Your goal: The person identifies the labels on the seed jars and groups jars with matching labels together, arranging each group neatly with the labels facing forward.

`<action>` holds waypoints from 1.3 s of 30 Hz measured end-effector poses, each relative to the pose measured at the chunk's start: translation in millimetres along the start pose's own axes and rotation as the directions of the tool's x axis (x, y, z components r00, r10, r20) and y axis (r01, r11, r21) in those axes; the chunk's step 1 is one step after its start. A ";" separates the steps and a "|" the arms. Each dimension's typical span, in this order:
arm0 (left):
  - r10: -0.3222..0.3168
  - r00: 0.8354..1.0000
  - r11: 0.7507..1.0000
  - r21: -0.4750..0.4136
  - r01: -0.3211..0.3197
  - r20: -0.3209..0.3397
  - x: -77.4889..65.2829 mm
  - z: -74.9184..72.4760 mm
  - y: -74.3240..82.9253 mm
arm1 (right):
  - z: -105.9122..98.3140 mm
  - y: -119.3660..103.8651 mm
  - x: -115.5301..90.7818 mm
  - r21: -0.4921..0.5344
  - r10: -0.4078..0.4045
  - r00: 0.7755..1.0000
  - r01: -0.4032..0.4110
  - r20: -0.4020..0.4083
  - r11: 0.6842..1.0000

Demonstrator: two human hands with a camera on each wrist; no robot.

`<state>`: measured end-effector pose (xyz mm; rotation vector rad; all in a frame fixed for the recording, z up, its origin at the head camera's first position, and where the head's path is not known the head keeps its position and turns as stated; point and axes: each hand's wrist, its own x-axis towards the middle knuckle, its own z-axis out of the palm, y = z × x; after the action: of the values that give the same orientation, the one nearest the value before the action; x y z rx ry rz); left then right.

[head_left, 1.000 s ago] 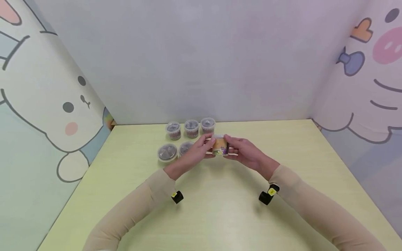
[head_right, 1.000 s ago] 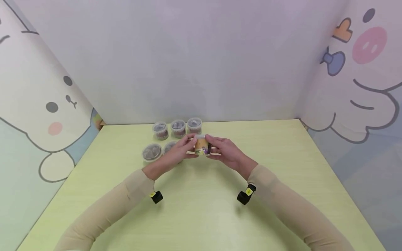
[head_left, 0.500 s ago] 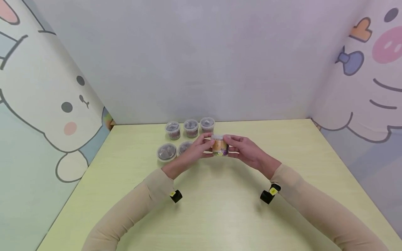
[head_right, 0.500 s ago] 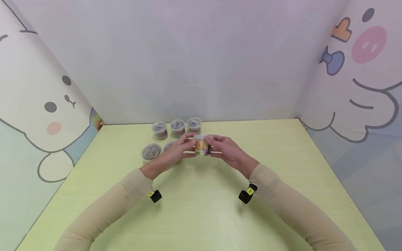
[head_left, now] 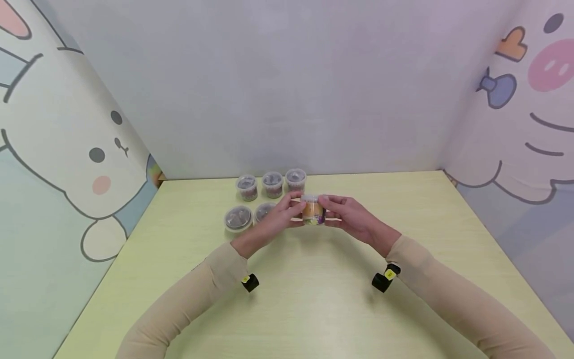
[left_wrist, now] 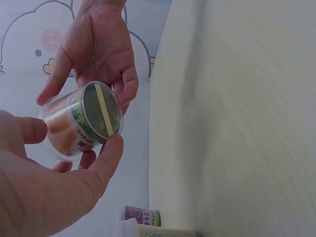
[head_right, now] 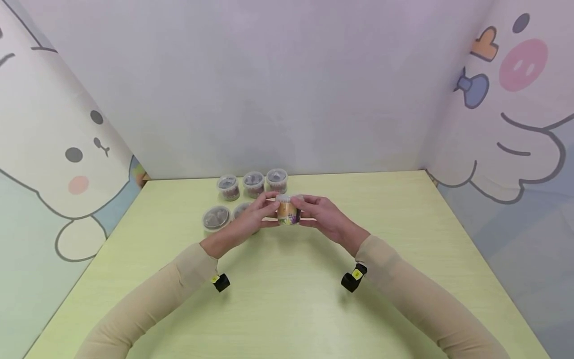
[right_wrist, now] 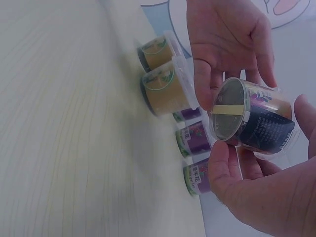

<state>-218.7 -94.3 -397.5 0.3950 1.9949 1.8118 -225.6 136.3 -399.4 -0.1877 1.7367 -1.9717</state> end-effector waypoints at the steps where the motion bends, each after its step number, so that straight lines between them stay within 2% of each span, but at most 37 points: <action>1: 0.000 1.000 1.000 -0.004 0.000 -0.004 -0.2 -0.1 -0.1 | 0.3 0.2 0.3 0.002 -0.001 1.000 0.002 0.000 1.000; 11: 0.112 0.993 0.991 -0.062 -0.115 -0.044 -1.5 -5.7 -5.5 | 4.4 -4.2 0.4 0.020 -0.035 0.999 0.035 -0.029 0.999; 24: 0.136 0.987 0.987 -0.070 -0.142 -0.088 -1.1 -6.4 -4.7 | 6.7 -2.0 1.2 0.058 -0.076 0.997 0.077 -0.021 0.995; 33: 0.179 0.981 0.983 -0.034 -0.182 -0.068 -2.9 -9.6 -4.1 | 8.8 -3.1 1.4 0.047 -0.072 0.997 0.072 -0.001 0.996; 39: 0.209 0.974 0.974 -0.067 -0.215 -0.081 -5.3 -14.7 -8.1 | 8.5 -4.5 1.5 0.031 -0.076 0.997 0.076 0.013 0.997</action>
<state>-220.6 -110.6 -404.0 0.5443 1.9908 2.0518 -224.6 128.3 -393.9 -0.2605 1.7123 -2.0450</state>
